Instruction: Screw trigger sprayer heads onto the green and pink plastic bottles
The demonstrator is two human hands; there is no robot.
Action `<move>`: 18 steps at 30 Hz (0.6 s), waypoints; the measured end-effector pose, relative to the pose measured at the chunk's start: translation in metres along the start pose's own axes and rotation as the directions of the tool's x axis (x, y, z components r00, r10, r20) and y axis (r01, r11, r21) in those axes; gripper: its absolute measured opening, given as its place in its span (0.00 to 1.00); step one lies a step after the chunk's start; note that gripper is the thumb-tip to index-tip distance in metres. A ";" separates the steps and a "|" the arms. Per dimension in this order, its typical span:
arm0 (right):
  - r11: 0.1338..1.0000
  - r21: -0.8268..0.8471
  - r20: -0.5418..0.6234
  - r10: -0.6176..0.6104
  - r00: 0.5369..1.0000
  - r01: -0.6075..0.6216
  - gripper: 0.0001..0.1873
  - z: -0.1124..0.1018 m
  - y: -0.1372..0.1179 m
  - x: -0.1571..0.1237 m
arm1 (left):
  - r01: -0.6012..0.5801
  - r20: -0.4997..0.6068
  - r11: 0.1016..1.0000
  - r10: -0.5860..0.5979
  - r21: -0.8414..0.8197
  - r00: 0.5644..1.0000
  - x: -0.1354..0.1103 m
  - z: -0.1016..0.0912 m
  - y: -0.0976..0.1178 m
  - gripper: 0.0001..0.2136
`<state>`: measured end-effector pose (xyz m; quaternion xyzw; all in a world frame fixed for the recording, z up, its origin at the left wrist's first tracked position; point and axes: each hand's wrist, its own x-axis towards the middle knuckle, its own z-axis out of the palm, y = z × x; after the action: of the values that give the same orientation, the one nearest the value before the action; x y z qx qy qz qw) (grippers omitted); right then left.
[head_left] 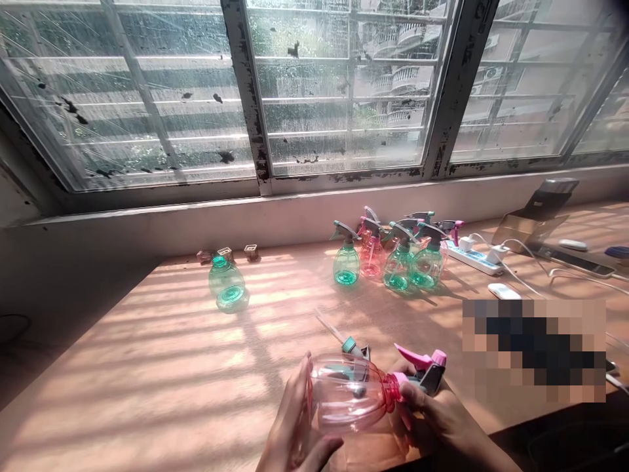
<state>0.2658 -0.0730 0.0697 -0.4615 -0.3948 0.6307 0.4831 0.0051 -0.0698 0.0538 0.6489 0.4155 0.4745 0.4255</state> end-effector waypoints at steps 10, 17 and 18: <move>0.993 -0.117 -0.048 -0.006 0.999 0.000 0.33 -0.001 -0.006 -0.001 | 0.010 0.018 0.982 -0.007 -0.187 1.000 0.000 0.001 0.014 0.32; 0.999 -0.037 -0.148 0.024 0.989 -0.030 0.31 -0.004 0.009 0.005 | 0.014 -0.054 0.995 -0.019 -0.095 0.998 0.002 0.002 0.012 0.27; 0.998 -0.053 -0.141 0.029 0.990 -0.037 0.31 -0.005 0.009 0.005 | 0.038 -0.031 0.989 -0.043 -0.145 0.999 0.001 0.003 0.012 0.30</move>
<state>0.2678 -0.0697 0.0585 -0.5244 -0.3693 0.5935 0.4862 0.0094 -0.0731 0.0651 0.5996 0.4004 0.5054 0.4740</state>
